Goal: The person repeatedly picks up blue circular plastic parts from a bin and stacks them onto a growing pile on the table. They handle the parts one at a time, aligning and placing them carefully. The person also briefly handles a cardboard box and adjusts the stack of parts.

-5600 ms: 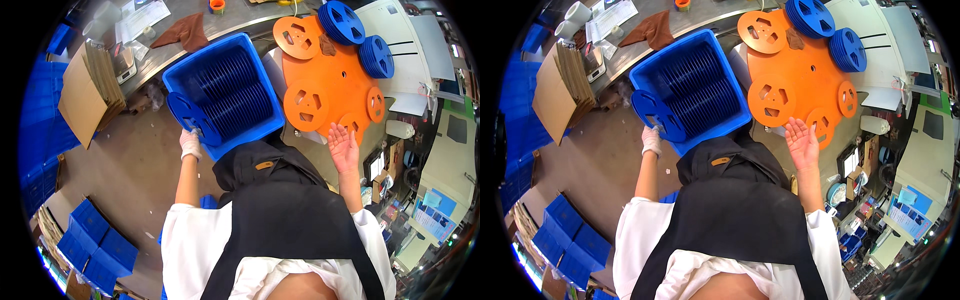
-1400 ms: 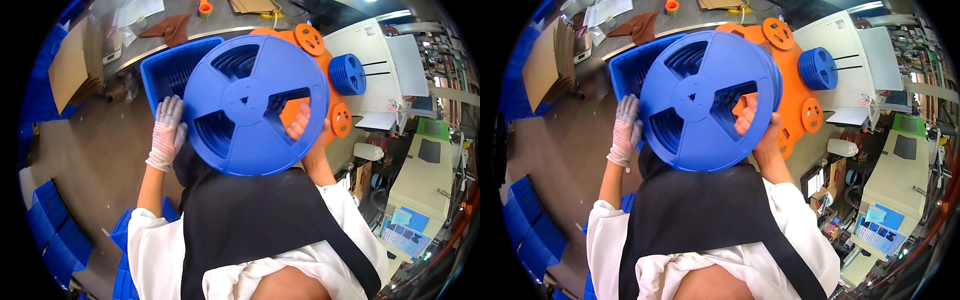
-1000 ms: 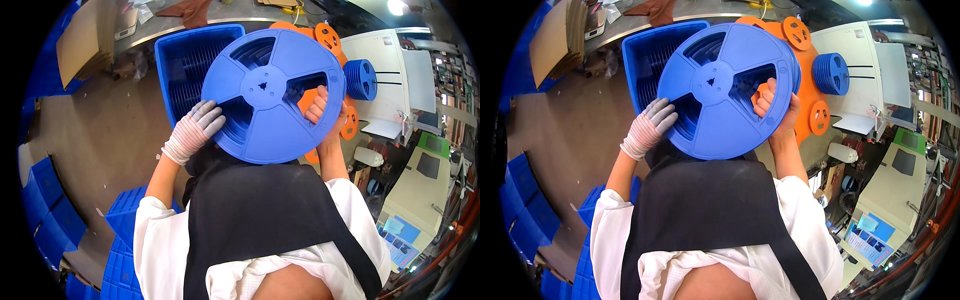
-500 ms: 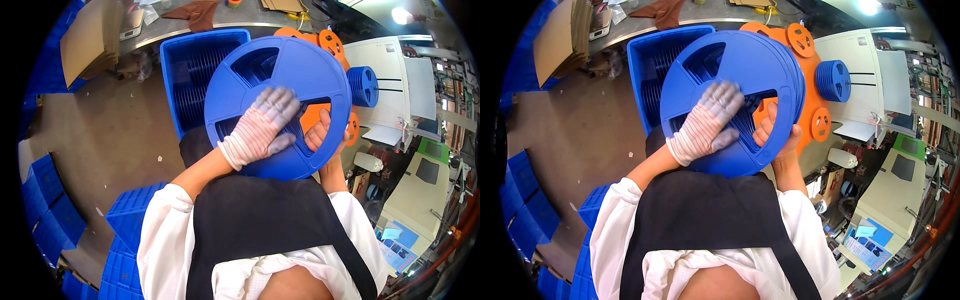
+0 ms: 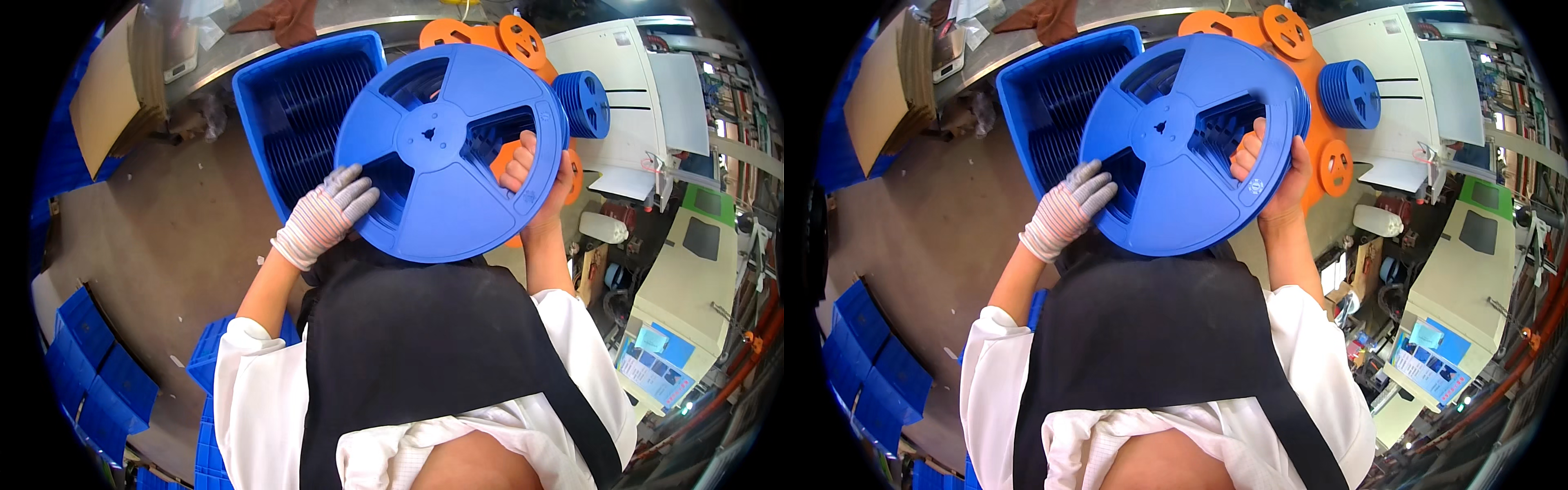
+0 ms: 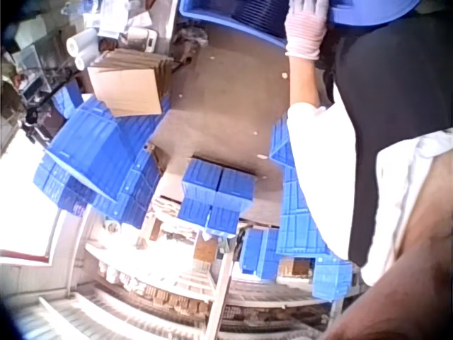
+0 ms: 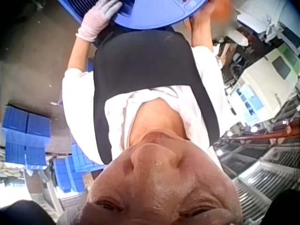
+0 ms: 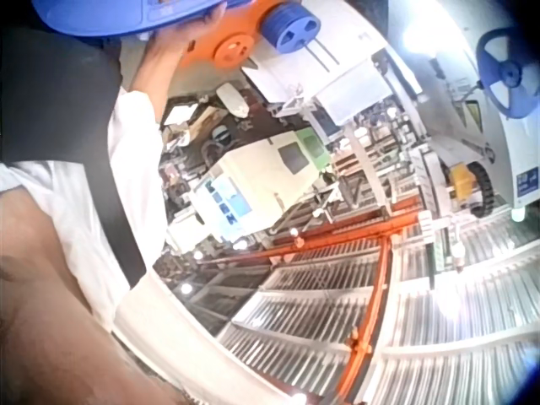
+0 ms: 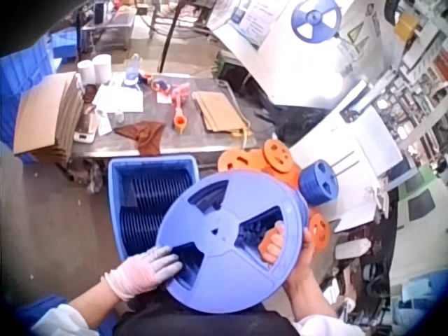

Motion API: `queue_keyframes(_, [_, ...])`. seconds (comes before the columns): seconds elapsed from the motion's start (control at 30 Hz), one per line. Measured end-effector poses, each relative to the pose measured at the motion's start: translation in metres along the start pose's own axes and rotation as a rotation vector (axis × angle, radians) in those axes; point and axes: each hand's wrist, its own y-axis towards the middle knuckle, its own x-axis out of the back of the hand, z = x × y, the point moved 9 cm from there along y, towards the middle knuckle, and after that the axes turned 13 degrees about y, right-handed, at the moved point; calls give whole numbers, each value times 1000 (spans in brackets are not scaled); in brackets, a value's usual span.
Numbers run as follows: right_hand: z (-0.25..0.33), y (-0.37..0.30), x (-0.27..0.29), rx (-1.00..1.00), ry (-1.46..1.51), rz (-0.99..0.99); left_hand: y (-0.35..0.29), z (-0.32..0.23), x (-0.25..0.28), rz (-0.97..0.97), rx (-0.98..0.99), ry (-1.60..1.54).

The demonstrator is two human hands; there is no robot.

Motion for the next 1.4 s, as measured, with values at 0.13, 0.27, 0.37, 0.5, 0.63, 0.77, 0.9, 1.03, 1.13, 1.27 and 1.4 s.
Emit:
queue_keyframes(0.13, [15, 9, 2, 125, -314, -248, -18, -1, 2, 47, 104, -105])
queue_keyframes(0.27, [21, 12, 8, 112, -389, -313, -65, 27, -4, 75, 544, -649])
queue_keyframes(0.37, [23, 4, 25, 68, -568, -446, -104, 36, -23, -173, 928, -1353])
queue_keyframes(0.5, [19, -18, 38, 121, -432, -486, -131, 49, -21, -518, 1171, -1689])
queue_keyframes(0.63, [11, -27, 33, 171, -392, -359, -154, 57, -34, -663, 1174, -1800])
queue_keyframes(0.77, [1, -22, 29, 196, -340, -306, -162, 63, -32, -671, 1192, -1797])
queue_keyframes(0.9, [-3, -23, 32, 254, -348, -372, -162, 69, -35, -643, 1197, -1813])
queue_keyframes(1.03, [0, -26, 36, 246, -311, -315, -174, 81, -39, -591, 1352, -1617])
queue_keyframes(1.13, [-2, -33, 43, 261, -327, -387, -190, 106, -61, -518, 1478, -1387])
queue_keyframes(1.27, [-1, -42, 53, 294, -362, -406, -209, 154, -120, -301, 1660, -996])
queue_keyframes(1.4, [1, -51, 54, 328, -352, -452, -228, 202, -185, -154, 1716, -702])
